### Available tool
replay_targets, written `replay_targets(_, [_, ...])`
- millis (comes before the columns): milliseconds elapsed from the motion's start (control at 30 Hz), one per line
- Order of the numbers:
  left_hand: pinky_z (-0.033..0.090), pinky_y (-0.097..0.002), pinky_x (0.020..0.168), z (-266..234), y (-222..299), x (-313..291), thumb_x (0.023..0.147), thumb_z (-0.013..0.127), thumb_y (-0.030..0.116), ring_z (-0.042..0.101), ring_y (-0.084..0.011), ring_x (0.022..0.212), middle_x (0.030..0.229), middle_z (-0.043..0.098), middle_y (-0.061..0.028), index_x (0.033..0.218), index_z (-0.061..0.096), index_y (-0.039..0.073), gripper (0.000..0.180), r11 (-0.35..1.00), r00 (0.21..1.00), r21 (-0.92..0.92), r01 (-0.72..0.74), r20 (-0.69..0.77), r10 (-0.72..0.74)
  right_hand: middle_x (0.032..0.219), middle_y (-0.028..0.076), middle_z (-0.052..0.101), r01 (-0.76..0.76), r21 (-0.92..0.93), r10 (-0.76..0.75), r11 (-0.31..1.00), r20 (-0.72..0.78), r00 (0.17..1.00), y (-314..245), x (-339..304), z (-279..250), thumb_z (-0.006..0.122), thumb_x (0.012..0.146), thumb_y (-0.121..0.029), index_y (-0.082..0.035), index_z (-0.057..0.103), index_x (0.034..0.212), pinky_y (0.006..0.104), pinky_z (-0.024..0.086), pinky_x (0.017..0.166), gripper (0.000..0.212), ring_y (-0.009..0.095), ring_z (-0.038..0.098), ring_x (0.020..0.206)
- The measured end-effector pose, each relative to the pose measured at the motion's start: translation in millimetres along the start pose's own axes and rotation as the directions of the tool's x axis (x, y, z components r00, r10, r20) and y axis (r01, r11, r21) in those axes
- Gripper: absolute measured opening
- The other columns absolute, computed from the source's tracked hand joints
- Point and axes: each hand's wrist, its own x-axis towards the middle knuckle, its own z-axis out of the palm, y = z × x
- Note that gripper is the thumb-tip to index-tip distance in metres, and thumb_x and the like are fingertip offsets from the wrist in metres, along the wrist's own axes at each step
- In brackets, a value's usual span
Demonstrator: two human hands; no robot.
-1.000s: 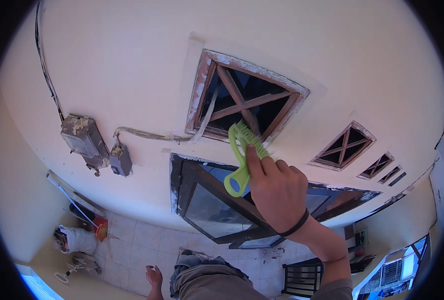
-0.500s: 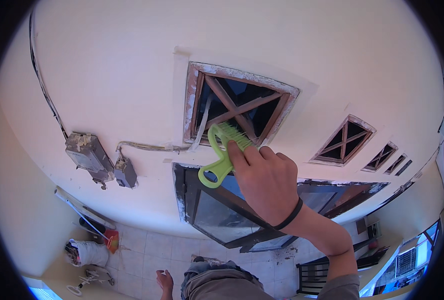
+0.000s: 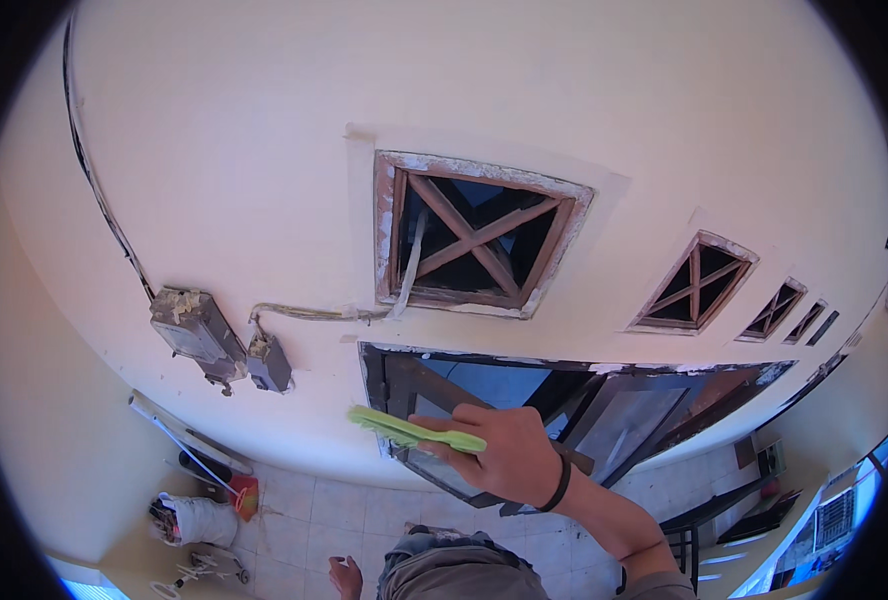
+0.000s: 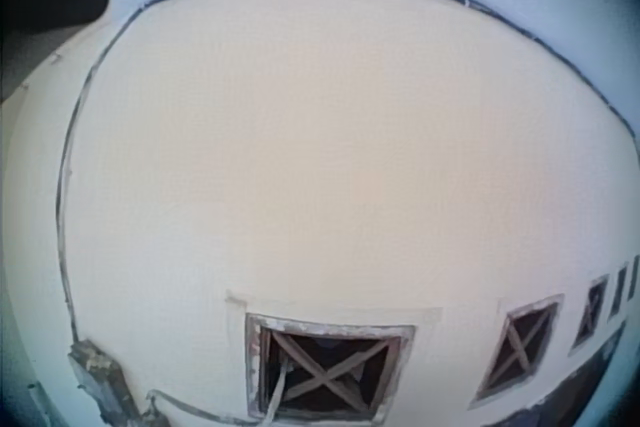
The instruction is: The person brushes dust and debris from window frames, decorative wall vents, and a door frame using a small green hand brush, and wipes several areas with a cloth.
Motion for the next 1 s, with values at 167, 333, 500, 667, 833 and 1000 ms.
replay_targets(167, [0.049,-0.0573,0.083,17,-19,26,0.095,0.069,0.03,0.067,-0.046,0.092,0.087,0.07,-0.0237,0.112,0.058,0.004,0.033,1.0,0.982,-0.024,-0.01,-0.19,0.006,0.077,-0.002,0.053,-0.12,-0.285,0.002,0.951,-0.384,0.923,14,1,-5,0.077,0.076,-0.016,-0.018,0.074,0.131,0.031,0.046,0.055,0.055,0.015,0.058,0.064])
replay_targets(333, [0.049,-0.0557,0.081,6,-9,24,0.095,0.069,0.033,0.067,-0.0432,0.087,0.083,0.069,-0.0204,0.111,0.059,0.005,0.034,0.999,0.98,0.03,-0.02,-0.199,0.025,0.073,0.001,0.048,0.049,0.125,-0.023,0.991,-0.201,0.979,15,-12,16,0.08,0.072,-0.012,-0.013,0.076,0.128,0.0349,0.044,0.053,0.055,0.019,0.051,0.058])
replay_targets(500, [0.049,-0.0568,0.081,4,-6,15,0.096,0.068,0.032,0.067,-0.0445,0.089,0.083,0.07,-0.022,0.114,0.057,0.005,0.034,1.0,0.985,0.024,-0.012,-0.174,0.016,0.077,0.001,0.049,-0.23,-0.217,0.114,0.948,-0.445,0.888,35,-16,17,0.079,0.071,-0.01,-0.017,0.073,0.133,0.0335,0.048,0.056,0.063,0.019,0.058,0.063])
replay_targets(667, [0.049,-0.0569,0.08,-1,-14,13,0.096,0.068,0.032,0.067,-0.0446,0.089,0.082,0.07,-0.0223,0.114,0.057,0.005,0.034,1.0,0.993,0.024,0.008,-0.119,-0.005,0.077,0.002,0.049,0.034,0.181,0.007,0.983,-0.22,0.975,26,-31,10,0.081,0.072,-0.011,-0.008,0.071,0.133,0.033,0.046,0.053,0.062,0.017,0.054,0.058])
replay_targets(833, [0.049,-0.0585,0.081,4,-9,12,0.096,0.068,0.032,0.068,-0.0473,0.091,0.088,0.071,-0.0259,0.113,0.058,0.004,0.035,0.998,0.987,0.042,-0.053,-0.149,0.059,0.072,0.002,0.048,-0.183,-0.059,0.143,0.981,-0.409,0.901,31,-31,35,0.081,0.071,-0.008,-0.012,0.075,0.129,0.0336,0.045,0.054,0.059,0.02,0.055,0.059])
replay_targets(1000, [0.049,-0.0586,0.081,-1,-9,16,0.096,0.067,0.031,0.068,-0.0472,0.092,0.088,0.071,-0.0257,0.113,0.059,0.003,0.033,1.0,0.986,0.011,-0.013,-0.168,0.015,0.072,0.002,0.046,-0.082,0.012,0.079,0.997,-0.433,0.898,28,-40,16,0.082,0.067,-0.006,-0.013,0.075,0.131,0.0312,0.045,0.059,0.064,0.018,0.055,0.064])
